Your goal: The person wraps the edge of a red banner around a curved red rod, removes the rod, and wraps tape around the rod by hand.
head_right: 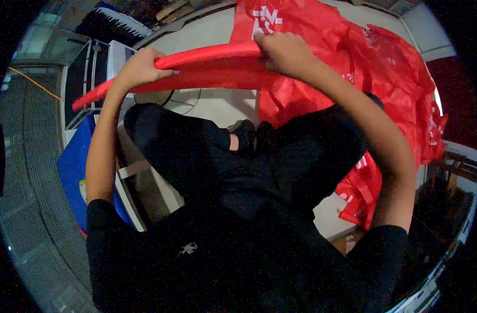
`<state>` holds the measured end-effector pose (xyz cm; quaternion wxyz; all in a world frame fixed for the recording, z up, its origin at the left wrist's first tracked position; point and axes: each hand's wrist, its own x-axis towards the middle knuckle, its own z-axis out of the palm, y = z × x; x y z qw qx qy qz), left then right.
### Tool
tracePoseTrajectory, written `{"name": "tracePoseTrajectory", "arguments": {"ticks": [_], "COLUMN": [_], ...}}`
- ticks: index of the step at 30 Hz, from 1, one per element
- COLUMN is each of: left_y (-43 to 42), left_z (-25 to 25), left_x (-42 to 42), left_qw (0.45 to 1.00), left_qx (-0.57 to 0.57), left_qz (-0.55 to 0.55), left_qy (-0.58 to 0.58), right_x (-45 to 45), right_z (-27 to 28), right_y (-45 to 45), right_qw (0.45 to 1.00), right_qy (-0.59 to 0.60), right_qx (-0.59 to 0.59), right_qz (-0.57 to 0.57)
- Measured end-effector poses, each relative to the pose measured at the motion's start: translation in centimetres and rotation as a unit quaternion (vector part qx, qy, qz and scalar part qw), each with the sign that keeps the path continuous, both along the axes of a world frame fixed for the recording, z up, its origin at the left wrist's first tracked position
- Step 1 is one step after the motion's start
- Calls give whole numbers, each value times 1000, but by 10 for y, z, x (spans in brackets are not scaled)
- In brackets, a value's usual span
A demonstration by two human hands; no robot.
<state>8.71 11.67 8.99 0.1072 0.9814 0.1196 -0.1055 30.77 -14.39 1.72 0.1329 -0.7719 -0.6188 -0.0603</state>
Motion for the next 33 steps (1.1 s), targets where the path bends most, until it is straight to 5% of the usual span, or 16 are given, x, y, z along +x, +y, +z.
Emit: {"name": "tracePoseTrajectory", "arguments": {"ticks": [2,4,6,8,10,12,13,16,17,20,22,24,26,28,32,33], "left_y": [-4,3,6,5,-2,-1,3,-1,-3,-3,3,-2,-8,-18,-17,-15], "left_z": [0,-9,-11,-9,-8,-8,-11,-6,-4,-11,-8,-9,-8,-8,-8,-14], "left_x": [0,2,-2,0,2,0,-1,5,7,1,5,5,2,-1,4,1], "left_qw": [998,999,999,998,999,999,1000,1000,999,998,1000,998,999,999,997,997], "left_qx": [-54,-39,-24,-53,-44,-31,-15,-15,-24,-3,3,-2,-32,20,29,28], "left_qz": [32,6,-23,10,1,-8,-13,-3,13,-35,-2,26,19,14,37,38], "left_qy": [24,11,5,13,22,34,4,9,44,-50,4,63,10,-20,58,58], "right_x": [7,18,7,3,18,17,12,-2,11,13,12,-5,6,19,6,1], "right_z": [11,26,21,9,8,2,-4,22,26,24,18,24,17,10,11,14], "right_y": [2,4,3,3,9,3,0,1,10,0,2,-2,5,4,-1,-1], "right_qw": [996,846,896,993,963,825,927,980,934,859,908,989,980,882,929,971], "right_qy": [-21,401,345,47,133,490,322,89,190,420,345,74,99,383,331,201], "right_qx": [-71,-338,-270,-96,-223,-277,-191,-158,-300,-274,-203,-124,-162,-264,-146,-123], "right_qz": [-57,101,68,-58,-72,55,-13,-86,-46,105,123,-37,-53,76,76,29]}}
